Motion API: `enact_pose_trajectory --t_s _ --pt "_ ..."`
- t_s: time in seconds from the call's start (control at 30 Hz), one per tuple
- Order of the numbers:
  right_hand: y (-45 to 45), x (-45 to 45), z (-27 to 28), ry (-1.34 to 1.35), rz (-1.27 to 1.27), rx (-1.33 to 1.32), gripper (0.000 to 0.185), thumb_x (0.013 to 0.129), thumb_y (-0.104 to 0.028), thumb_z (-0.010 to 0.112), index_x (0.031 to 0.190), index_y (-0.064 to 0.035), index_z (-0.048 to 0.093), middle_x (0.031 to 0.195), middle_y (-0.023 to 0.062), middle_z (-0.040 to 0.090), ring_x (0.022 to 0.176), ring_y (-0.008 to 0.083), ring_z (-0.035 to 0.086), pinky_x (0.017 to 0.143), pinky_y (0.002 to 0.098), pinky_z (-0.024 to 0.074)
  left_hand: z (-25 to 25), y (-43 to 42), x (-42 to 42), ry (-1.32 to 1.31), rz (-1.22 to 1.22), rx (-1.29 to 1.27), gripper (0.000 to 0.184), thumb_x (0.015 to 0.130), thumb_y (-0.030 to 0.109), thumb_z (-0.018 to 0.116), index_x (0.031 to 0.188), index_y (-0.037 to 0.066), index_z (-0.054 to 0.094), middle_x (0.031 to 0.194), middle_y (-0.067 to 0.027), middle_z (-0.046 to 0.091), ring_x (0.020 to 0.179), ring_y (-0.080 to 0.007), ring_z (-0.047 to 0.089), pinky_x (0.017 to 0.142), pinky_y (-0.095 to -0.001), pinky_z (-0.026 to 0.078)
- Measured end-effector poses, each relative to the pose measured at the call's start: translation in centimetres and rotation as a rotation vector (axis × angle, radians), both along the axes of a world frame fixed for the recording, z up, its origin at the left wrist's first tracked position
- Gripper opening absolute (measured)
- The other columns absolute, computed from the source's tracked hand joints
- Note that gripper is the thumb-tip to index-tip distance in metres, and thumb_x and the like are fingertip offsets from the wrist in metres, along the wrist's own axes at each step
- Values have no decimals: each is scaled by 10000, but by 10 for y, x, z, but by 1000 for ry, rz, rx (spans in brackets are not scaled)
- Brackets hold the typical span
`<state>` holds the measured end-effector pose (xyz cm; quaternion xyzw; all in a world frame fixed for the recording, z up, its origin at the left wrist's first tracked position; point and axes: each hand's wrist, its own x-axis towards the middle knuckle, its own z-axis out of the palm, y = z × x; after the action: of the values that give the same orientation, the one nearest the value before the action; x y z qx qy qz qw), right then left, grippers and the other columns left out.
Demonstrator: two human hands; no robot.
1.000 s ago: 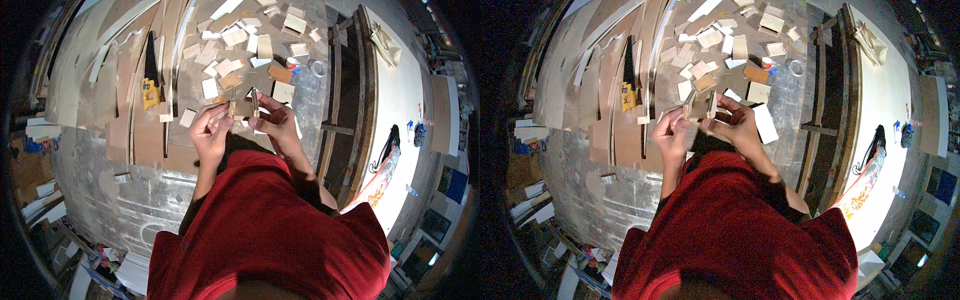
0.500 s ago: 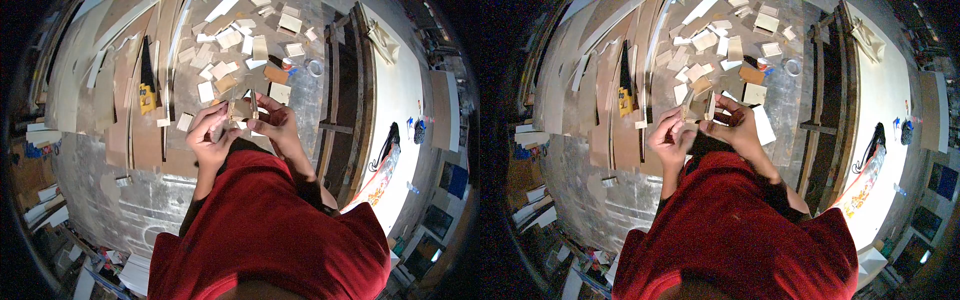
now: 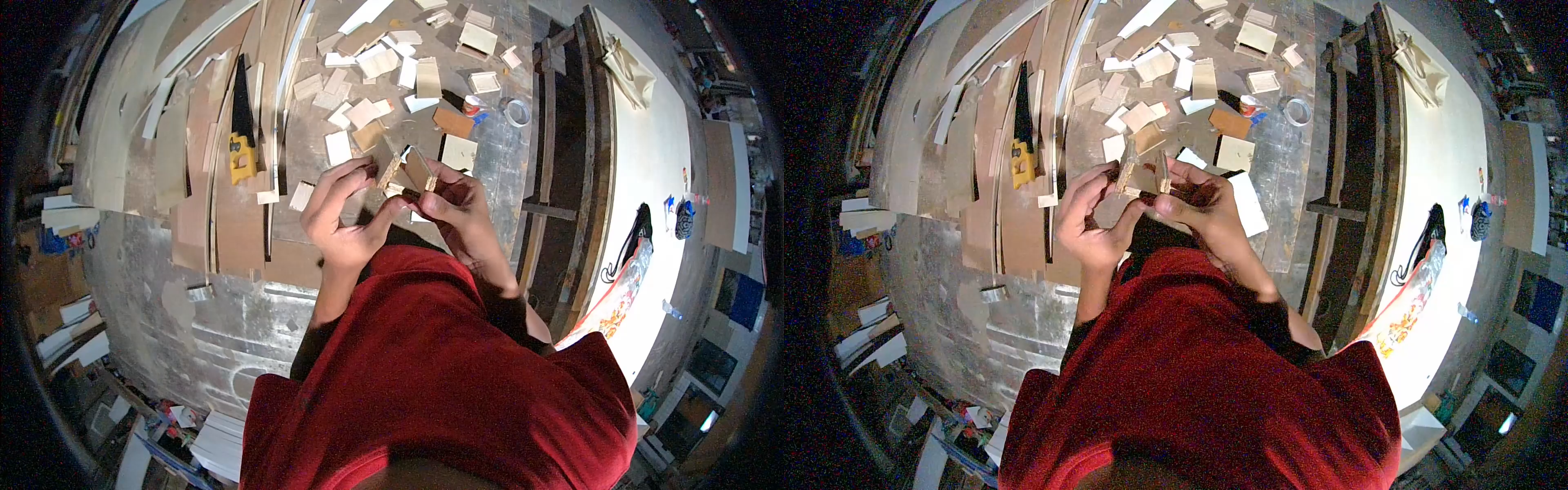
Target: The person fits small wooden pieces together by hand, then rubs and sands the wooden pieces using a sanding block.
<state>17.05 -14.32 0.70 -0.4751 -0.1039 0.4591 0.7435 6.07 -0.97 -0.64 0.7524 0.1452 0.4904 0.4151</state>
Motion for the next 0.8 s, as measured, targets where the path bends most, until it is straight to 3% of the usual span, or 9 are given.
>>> enact_pose_trajectory --t_s 0.2,0.27,0.4,0.47,0.7,0.73,0.8 --pt "0 -2 1 96 6 49 619 832 -170 797 1330 75 521 1174 138 659 1025 184 651 946 318 524 -3 0 -3 22 15 -28 444 648 88 905 1001 -44 670 1032 -187 691 912 -246 700 751 -306 580" --pt "-1 -4 -3 71 -4 68 728 813 -324 812 1341 74 505 1255 149 616 1128 212 622 994 343 509 2 -2 -4 42 24 -37 432 651 90 905 984 -48 666 1030 -191 689 914 -248 700 750 -307 580" --pt "1 -6 -5 30 -26 93 792 782 -343 837 1362 67 488 1298 138 597 1161 203 606 1008 347 499 4 -5 -5 28 32 -60 409 661 107 906 947 -51 660 1026 -199 683 923 -252 697 740 -305 576" --pt "1 -7 -6 -10 -54 164 789 774 -202 853 1403 67 460 1282 131 610 1106 205 628 949 335 526 -4 -8 -5 -46 6 -115 423 668 134 908 946 -57 653 1028 -206 679 929 -260 695 742 -312 581" --pt "-4 -3 5 -154 12 260 915 688 -123 898 1445 41 411 1399 123 522 1213 271 579 949 363 545 6 -3 -12 -175 -149 -44 597 669 337 922 949 -87 608 1068 -233 654 995 -314 680 820 -400 581" --pt "-5 -4 9 -176 15 267 947 658 -89 905 1452 30 404 1427 118 492 1225 281 571 948 370 552 6 -11 -14 -191 -150 -186 613 663 348 925 958 -89 614 1104 -249 638 1018 -334 675 853 -410 562" --pt "-5 -4 12 -199 16 274 981 629 -55 913 1460 18 396 1455 113 463 1237 290 563 947 377 559 10 -9 -14 -198 -169 -173 616 665 340 925 968 -96 613 1118 -256 631 1033 -343 669 858 -405 561"
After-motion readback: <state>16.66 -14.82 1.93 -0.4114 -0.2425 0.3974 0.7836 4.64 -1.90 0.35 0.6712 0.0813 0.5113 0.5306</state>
